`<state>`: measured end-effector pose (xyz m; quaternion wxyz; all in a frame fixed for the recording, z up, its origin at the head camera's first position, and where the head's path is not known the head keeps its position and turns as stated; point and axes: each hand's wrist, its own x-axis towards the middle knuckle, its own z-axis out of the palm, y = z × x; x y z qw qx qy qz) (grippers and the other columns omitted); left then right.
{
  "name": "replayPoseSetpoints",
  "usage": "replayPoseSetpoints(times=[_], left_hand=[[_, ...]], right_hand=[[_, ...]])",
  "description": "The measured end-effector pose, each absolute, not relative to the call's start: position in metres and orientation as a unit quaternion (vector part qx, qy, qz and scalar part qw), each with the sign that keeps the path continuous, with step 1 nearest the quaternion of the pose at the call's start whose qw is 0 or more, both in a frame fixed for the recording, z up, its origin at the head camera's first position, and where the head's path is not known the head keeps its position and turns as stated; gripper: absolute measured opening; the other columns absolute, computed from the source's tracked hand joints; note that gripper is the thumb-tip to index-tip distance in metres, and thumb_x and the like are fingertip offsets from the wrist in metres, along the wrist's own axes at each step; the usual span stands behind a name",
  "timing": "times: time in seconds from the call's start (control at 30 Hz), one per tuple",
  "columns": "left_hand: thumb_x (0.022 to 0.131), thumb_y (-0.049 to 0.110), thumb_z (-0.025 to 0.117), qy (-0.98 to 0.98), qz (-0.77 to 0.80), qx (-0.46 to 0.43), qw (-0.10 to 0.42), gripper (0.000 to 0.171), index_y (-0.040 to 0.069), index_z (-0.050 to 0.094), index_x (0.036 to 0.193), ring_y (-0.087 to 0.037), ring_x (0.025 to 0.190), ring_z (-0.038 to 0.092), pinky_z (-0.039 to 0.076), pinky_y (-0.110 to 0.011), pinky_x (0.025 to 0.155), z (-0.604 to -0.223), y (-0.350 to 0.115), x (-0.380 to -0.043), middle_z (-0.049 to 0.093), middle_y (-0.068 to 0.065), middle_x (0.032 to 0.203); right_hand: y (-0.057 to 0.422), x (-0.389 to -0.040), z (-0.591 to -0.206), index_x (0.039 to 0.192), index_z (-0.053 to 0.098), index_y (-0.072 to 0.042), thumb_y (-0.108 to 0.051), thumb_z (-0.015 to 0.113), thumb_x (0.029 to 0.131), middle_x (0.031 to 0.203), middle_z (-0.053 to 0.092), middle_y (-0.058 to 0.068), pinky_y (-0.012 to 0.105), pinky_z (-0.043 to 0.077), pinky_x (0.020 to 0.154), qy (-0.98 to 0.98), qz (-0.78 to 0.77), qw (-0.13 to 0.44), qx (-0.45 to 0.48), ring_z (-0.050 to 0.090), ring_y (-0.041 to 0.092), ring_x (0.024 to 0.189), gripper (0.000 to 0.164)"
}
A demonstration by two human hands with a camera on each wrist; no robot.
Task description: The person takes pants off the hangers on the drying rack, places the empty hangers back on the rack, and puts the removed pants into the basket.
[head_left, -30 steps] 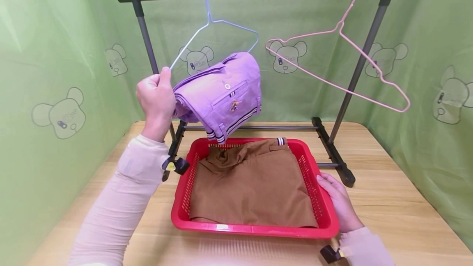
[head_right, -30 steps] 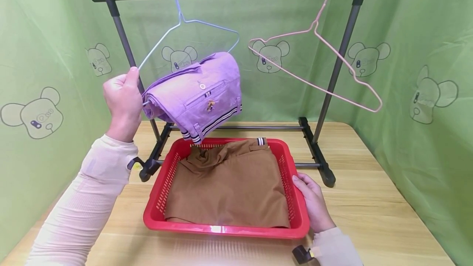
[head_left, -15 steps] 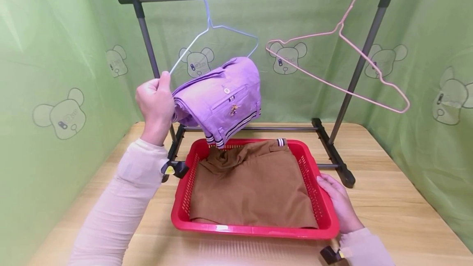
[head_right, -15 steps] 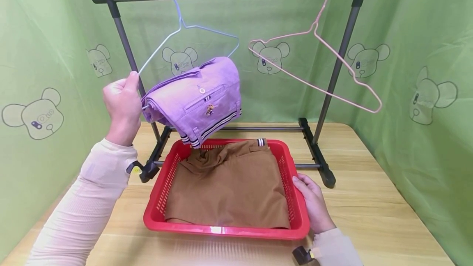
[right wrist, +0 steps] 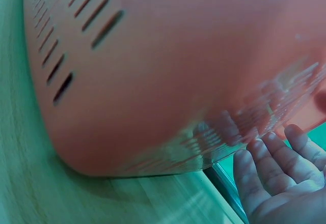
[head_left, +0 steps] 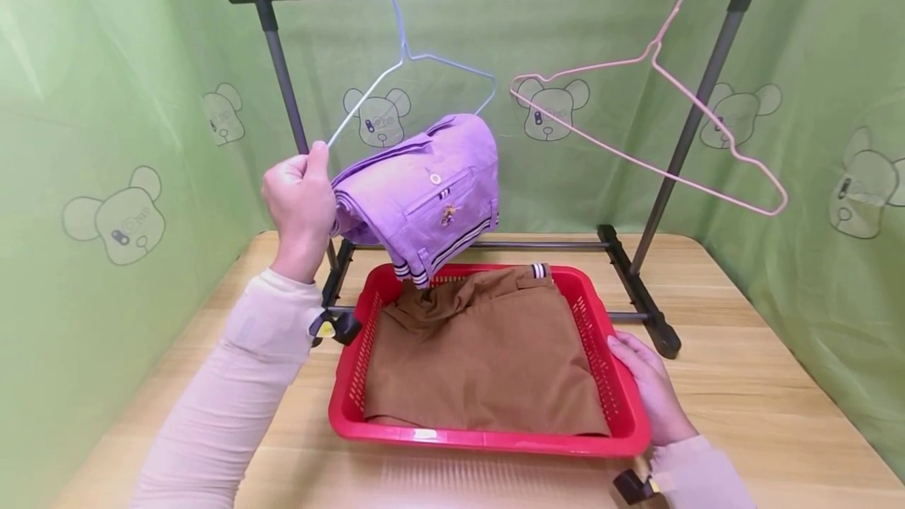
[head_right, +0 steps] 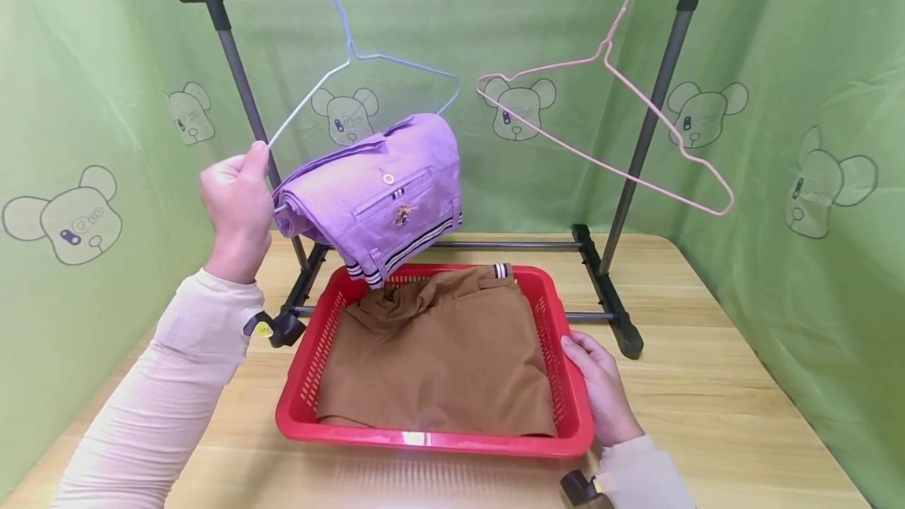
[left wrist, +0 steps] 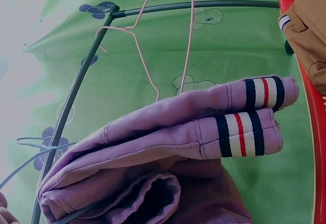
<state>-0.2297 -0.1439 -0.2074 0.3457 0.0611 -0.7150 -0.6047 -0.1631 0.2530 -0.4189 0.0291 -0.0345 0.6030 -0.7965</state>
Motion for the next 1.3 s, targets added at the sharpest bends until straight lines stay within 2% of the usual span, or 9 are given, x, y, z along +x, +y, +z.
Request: replayPoseSetpoints(times=[0.23, 0.47, 0.8, 0.93, 1.03, 1.3], left_hand=[[0.099, 0.028, 0.056, -0.709, -0.608, 0.055, 0.354, 0.052, 0.017, 0.041, 0.050, -0.006, 0.038, 0.024, 0.017, -0.023, 0.036, -0.209, -0.144, -0.230, 0.031, 0.007, 0.044], [0.100, 0.025, 0.054, -0.716, -0.601, 0.056, 0.351, 0.052, 0.017, 0.038, 0.051, 0.001, 0.035, 0.022, 0.016, -0.021, 0.039, -0.210, -0.145, -0.230, 0.029, 0.010, 0.042], [0.098, 0.030, 0.056, -0.723, -0.597, 0.056, 0.343, 0.053, 0.017, 0.040, 0.049, -0.006, 0.037, 0.024, 0.017, -0.023, 0.036, -0.216, -0.147, -0.230, 0.031, 0.008, 0.042], [0.099, 0.028, 0.055, -0.721, -0.599, 0.059, 0.342, 0.053, 0.017, 0.039, 0.050, -0.001, 0.035, 0.023, 0.015, -0.022, 0.037, -0.217, -0.147, -0.229, 0.029, 0.010, 0.041], [0.099, 0.026, 0.054, -0.721, -0.600, 0.062, 0.341, 0.052, 0.017, 0.038, 0.050, 0.002, 0.034, 0.022, 0.015, -0.022, 0.038, -0.219, -0.147, -0.228, 0.028, 0.010, 0.041], [0.098, 0.027, 0.056, -0.721, -0.591, 0.046, 0.359, 0.053, 0.017, 0.041, 0.048, -0.006, 0.038, 0.024, 0.016, -0.023, 0.037, -0.221, -0.149, -0.227, 0.030, 0.008, 0.042]], right_hand=[[0.252, -0.165, -0.416, 0.117, 0.057, -0.019, -0.021, 0.046, 0.104, 0.104, 0.068, 0.000, 0.034, 0.057, 0.071, 0.608, -0.793, 0.029, -0.021, 0.067, 0.015, 0.091, 0.018], [0.253, -0.166, -0.410, 0.113, 0.058, -0.020, -0.018, 0.051, 0.102, 0.100, 0.068, -0.003, 0.032, 0.057, 0.071, 0.629, -0.777, 0.011, -0.002, 0.068, 0.013, 0.088, 0.013], [0.260, -0.168, -0.395, 0.114, 0.056, -0.014, -0.019, 0.055, 0.100, 0.100, 0.067, -0.005, 0.027, 0.056, 0.072, 0.656, -0.754, -0.013, -0.018, 0.067, 0.010, 0.087, 0.015], [0.264, -0.169, -0.385, 0.117, 0.052, -0.009, -0.016, 0.054, 0.100, 0.108, 0.066, -0.006, 0.022, 0.053, 0.080, 0.647, -0.760, -0.028, -0.049, 0.065, 0.008, 0.096, 0.018], [0.266, -0.169, -0.377, 0.117, 0.050, -0.006, -0.013, 0.051, 0.101, 0.110, 0.067, -0.003, 0.023, 0.052, 0.083, 0.627, -0.774, -0.027, -0.077, 0.065, 0.011, 0.100, 0.018], [0.267, -0.170, -0.357, 0.114, 0.056, -0.006, -0.005, 0.044, 0.103, 0.111, 0.069, 0.005, 0.029, 0.052, 0.086, 0.540, -0.833, 0.012, -0.120, 0.067, 0.019, 0.101, 0.016]])
